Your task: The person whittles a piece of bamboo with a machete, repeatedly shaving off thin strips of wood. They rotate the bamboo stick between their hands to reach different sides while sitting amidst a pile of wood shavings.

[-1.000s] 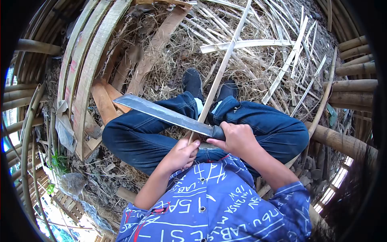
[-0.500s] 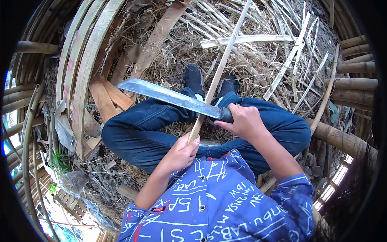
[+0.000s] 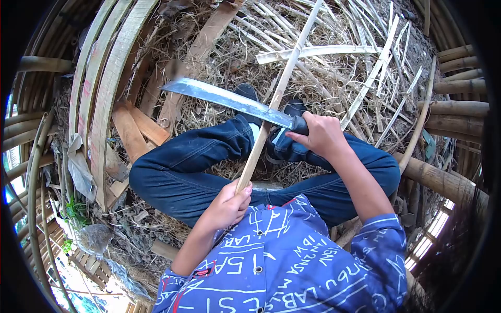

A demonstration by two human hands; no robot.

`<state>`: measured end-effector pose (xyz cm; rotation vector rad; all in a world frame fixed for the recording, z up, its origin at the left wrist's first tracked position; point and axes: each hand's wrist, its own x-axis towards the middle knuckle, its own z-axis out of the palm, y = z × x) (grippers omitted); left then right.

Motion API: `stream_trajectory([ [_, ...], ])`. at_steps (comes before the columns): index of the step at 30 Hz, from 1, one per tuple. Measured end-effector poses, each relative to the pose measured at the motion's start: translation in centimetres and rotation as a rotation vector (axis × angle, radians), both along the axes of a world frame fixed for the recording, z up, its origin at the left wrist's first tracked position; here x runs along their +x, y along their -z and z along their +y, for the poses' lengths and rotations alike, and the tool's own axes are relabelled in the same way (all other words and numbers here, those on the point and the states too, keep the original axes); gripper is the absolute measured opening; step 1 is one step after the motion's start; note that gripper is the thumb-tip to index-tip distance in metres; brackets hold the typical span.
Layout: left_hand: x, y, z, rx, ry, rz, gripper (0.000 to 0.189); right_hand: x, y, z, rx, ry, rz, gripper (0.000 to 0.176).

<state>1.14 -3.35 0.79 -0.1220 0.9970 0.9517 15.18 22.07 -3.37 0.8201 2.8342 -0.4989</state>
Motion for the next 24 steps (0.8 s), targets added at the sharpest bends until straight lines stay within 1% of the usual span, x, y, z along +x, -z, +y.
stream_trajectory([
  [3, 0.1, 0.0, -0.2, 0.003, 0.019, 0.022, 0.013, -0.3, 0.1, 0.2, -0.011, 0.005, 0.003, 0.055],
  [5, 0.3, -0.2, -0.6, 0.015, 0.044, 0.033, 0.014, 0.1, 1.2, 1.4, 0.068, 0.052, 0.02, 0.061],
  [7, 0.8, -0.7, -2.0, 0.02, 0.077, -0.009, 0.015, 0.4, 2.0, 4.6, 0.097, 0.236, -0.058, 0.064],
  [8, 0.9, -1.4, -2.5, -0.018, 0.084, -0.043, 0.015, 0.7, 2.4, 7.0, 0.053, 0.352, -0.14, 0.065],
  [9, 0.8, -1.2, -3.2, -0.006, 0.074, -0.077, 0.015, 1.4, 2.9, 9.3, 0.031, 0.422, -0.148, 0.065],
  [11, 0.7, -1.2, -3.3, -0.03, 0.08, -0.02, 0.015, 3.3, 4.1, 12.8, 0.111, 0.362, -0.074, 0.064],
  [13, 0.3, -0.9, -3.0, -0.027, 0.057, -0.044, 0.013, 2.6, 3.5, 12.9, 0.124, 0.357, -0.093, 0.063],
  [14, 0.0, -0.8, -2.8, -0.033, 0.044, -0.073, 0.012, 2.3, 4.1, 12.8, 0.017, 0.425, -0.055, 0.063],
  [15, -0.1, -0.7, -2.6, -0.026, 0.046, -0.065, 0.012, 1.9, 3.8, 12.0, -0.043, 0.456, -0.012, 0.063],
  [17, -0.2, -0.5, -2.1, 0.0, 0.075, 0.087, 0.009, 1.4, 3.1, 9.1, -0.155, 0.447, 0.071, 0.062],
  [19, -0.2, -0.4, -1.3, 0.0, 0.07, 0.102, 0.007, 0.7, 1.4, 4.8, -0.129, 0.334, 0.084, 0.061],
  [21, -0.2, 0.0, -0.9, 0.033, 0.09, 0.116, 0.013, -0.1, -0.4, 0.9, -0.256, 0.251, 0.091, 0.059],
  [24, -0.4, 0.2, -0.6, 0.002, 0.093, 0.091, 0.012, -0.6, -1.4, -3.0, -0.301, 0.096, 0.135, 0.06],
])
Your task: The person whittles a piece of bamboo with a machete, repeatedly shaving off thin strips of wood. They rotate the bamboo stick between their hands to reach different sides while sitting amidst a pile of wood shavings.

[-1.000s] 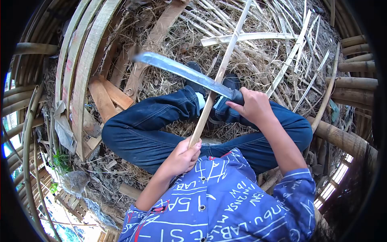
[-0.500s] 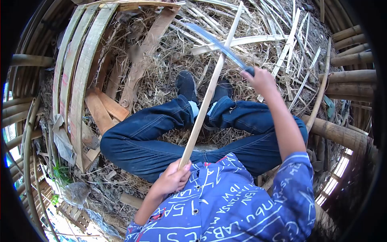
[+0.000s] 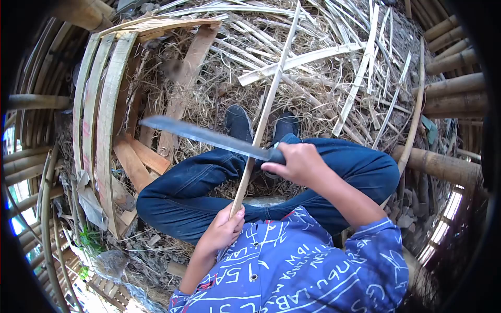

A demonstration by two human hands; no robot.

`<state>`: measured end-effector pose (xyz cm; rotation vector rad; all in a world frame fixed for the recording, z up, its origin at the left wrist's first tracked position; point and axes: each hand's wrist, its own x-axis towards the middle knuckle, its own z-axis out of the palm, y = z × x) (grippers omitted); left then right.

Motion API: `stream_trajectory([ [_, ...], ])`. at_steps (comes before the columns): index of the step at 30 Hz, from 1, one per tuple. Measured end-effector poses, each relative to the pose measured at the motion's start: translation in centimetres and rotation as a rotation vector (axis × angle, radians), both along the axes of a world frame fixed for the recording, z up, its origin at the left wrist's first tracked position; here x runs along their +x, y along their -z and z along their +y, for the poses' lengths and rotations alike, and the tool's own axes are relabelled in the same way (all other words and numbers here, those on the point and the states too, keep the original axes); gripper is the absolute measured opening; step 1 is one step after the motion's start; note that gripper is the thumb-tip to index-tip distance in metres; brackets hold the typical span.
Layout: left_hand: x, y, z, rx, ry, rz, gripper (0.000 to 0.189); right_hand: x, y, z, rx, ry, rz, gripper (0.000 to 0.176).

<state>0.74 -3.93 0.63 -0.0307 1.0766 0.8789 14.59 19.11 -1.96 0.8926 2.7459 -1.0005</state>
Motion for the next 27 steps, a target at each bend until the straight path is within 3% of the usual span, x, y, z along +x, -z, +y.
stream_trajectory([
  [6, 1.4, 0.3, -1.6, 0.045, 0.075, 0.307, 0.011, -0.1, 2.0, 2.2, 0.126, -0.002, -0.152, 0.057],
  [13, 0.9, -1.3, -1.2, -0.008, 0.051, 0.223, 0.01, -1.5, 4.2, 7.5, 0.241, 0.04, -0.176, 0.065],
  [15, 1.1, -1.8, -2.1, 0.002, 0.067, 0.23, 0.011, -1.4, 5.6, 10.3, 0.271, 0.206, -0.172, 0.066],
  [16, 1.1, -2.2, -2.5, 0.003, 0.06, 0.175, 0.012, -1.8, 5.1, 12.4, 0.181, 0.281, -0.292, 0.066],
  [17, 1.1, -2.3, -2.8, 0.003, 0.063, 0.179, 0.012, -0.7, 7.4, 15.1, 0.097, 0.339, -0.193, 0.065],
  [20, 1.1, -2.3, -2.6, -0.016, 0.094, 0.171, 0.012, 0.3, 8.1, 19.0, 0.266, 0.333, -0.27, 0.066],
  [22, 0.6, -1.8, -2.5, -0.002, 0.059, 0.111, 0.012, -0.9, 7.1, 18.2, 0.237, 0.353, -0.316, 0.064],
  [25, 0.0, -0.6, -2.4, 0.033, 0.048, 0.087, 0.013, -0.5, 6.1, 14.7, 0.119, 0.36, -0.061, 0.056],
  [27, -0.4, -0.6, -1.7, 0.031, 0.015, 0.092, 0.013, -0.6, 4.5, 10.6, 0.059, 0.354, -0.05, 0.056],
])
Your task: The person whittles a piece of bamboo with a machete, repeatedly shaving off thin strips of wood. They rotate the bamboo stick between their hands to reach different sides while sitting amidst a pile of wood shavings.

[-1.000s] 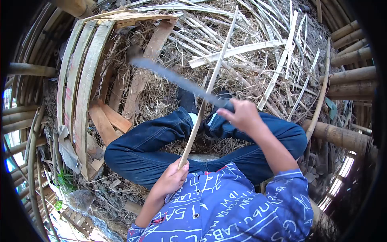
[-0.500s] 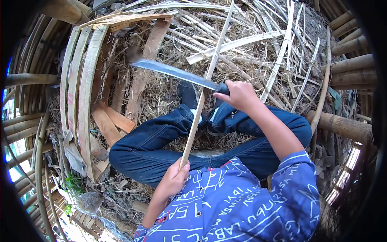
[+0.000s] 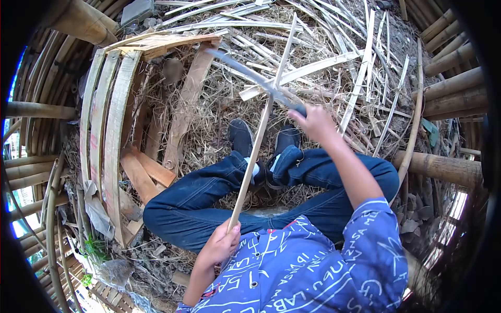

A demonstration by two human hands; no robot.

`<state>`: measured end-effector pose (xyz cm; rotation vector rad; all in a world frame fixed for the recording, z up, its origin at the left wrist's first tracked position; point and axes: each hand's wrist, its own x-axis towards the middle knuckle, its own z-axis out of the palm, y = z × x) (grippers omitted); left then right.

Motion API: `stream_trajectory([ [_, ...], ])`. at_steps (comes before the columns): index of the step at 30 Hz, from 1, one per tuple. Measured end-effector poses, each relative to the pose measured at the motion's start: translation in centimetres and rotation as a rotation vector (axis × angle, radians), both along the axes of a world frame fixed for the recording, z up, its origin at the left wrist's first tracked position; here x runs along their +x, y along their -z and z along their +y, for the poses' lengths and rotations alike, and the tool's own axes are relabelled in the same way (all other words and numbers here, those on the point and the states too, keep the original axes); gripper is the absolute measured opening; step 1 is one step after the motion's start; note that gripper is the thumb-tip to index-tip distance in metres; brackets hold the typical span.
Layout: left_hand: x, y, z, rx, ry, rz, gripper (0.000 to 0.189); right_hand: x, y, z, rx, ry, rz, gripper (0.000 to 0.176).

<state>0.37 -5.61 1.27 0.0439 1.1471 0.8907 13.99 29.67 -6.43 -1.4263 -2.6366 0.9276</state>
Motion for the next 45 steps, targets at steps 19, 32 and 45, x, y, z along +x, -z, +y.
stream_trajectory([
  [19, 1.3, 0.2, 0.2, -0.054, 0.007, -0.049, 0.013, 1.4, -0.1, -6.2, 0.061, -0.256, -0.111, 0.066],
  [32, 1.5, -1.0, -0.9, -0.063, 0.058, 0.002, 0.016, 1.9, 3.0, 6.3, 0.081, 0.112, -0.244, 0.068],
  [45, 1.0, -1.5, 2.1, 0.019, 0.375, 1.006, 0.028, 2.3, -2.5, -9.6, -0.184, -0.009, 0.204, 0.056],
])
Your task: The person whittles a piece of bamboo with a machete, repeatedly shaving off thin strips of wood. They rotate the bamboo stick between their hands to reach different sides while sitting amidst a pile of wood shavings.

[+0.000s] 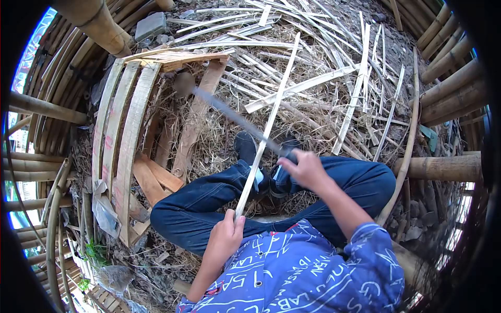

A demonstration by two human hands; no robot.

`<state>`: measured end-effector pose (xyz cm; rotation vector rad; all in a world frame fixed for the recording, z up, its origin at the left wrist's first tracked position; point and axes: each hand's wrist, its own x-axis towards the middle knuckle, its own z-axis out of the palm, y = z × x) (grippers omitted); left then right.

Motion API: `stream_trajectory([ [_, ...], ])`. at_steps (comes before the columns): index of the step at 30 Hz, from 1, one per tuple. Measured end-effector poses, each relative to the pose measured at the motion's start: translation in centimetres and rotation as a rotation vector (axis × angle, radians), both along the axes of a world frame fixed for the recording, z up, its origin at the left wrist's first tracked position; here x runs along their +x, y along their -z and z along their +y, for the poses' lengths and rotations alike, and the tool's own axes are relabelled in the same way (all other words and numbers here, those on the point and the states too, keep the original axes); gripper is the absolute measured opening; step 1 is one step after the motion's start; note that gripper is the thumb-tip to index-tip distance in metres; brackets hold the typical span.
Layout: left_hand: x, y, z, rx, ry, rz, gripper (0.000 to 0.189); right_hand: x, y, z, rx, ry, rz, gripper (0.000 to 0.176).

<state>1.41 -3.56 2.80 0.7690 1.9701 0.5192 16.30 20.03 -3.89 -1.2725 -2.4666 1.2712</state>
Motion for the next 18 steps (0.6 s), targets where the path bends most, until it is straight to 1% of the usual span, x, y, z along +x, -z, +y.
stream_trajectory([
  [1, 0.1, 0.0, 0.2, -0.02, 0.012, 0.036, 0.027, 0.0, -0.3, -1.7, 0.013, -0.055, 0.023, 0.056],
  [3, 0.2, -0.1, 0.5, -0.042, 0.03, 0.074, 0.027, -0.3, -1.8, -4.3, 0.033, -0.178, -0.03, 0.057],
  [4, 0.2, -0.2, 0.5, -0.049, 0.061, 0.122, 0.026, -0.3, -1.6, -5.1, 0.073, -0.249, -0.045, 0.058],
  [5, 0.3, -0.3, 0.5, -0.055, 0.092, 0.172, 0.026, -0.3, -1.3, -5.5, 0.105, -0.303, -0.083, 0.054],
  [6, 0.4, 0.0, 0.3, -0.056, 0.093, 0.171, 0.026, -0.3, -0.9, -5.4, 0.155, -0.342, -0.111, 0.055],
  [7, 0.5, 0.5, 0.1, -0.042, 0.122, 0.242, 0.027, -0.4, -0.5, -5.2, 0.204, -0.381, -0.14, 0.057],
  [8, 0.5, 0.8, -0.1, -0.026, 0.154, 0.315, 0.029, -0.4, 0.0, -5.0, 0.204, -0.379, -0.141, 0.057],
  [10, 0.2, 0.4, 0.0, -0.011, 0.155, 0.306, 0.028, -0.5, 0.8, -4.4, 0.281, -0.426, -0.12, 0.057],
  [11, 0.2, 0.2, 0.0, 0.003, 0.148, 0.297, 0.027, -0.6, 1.1, -3.7, 0.292, -0.411, -0.152, 0.059],
  [13, 0.4, -0.4, -0.3, -0.031, 0.135, 0.255, 0.026, -0.8, 2.2, -1.2, 0.321, -0.292, -0.168, 0.06],
  [15, 0.5, -0.5, -0.2, -0.06, 0.122, 0.227, 0.026, -0.9, 3.4, 2.4, 0.284, -0.22, -0.321, 0.066],
  [17, 0.7, -0.3, -0.2, -0.014, 0.119, 0.211, 0.026, -0.5, 4.1, 4.9, 0.364, -0.276, -0.291, 0.066],
  [18, 0.5, -0.7, 0.0, -0.014, 0.109, 0.209, 0.026, -0.8, 4.1, 5.4, 0.365, -0.306, -0.315, 0.066],
])
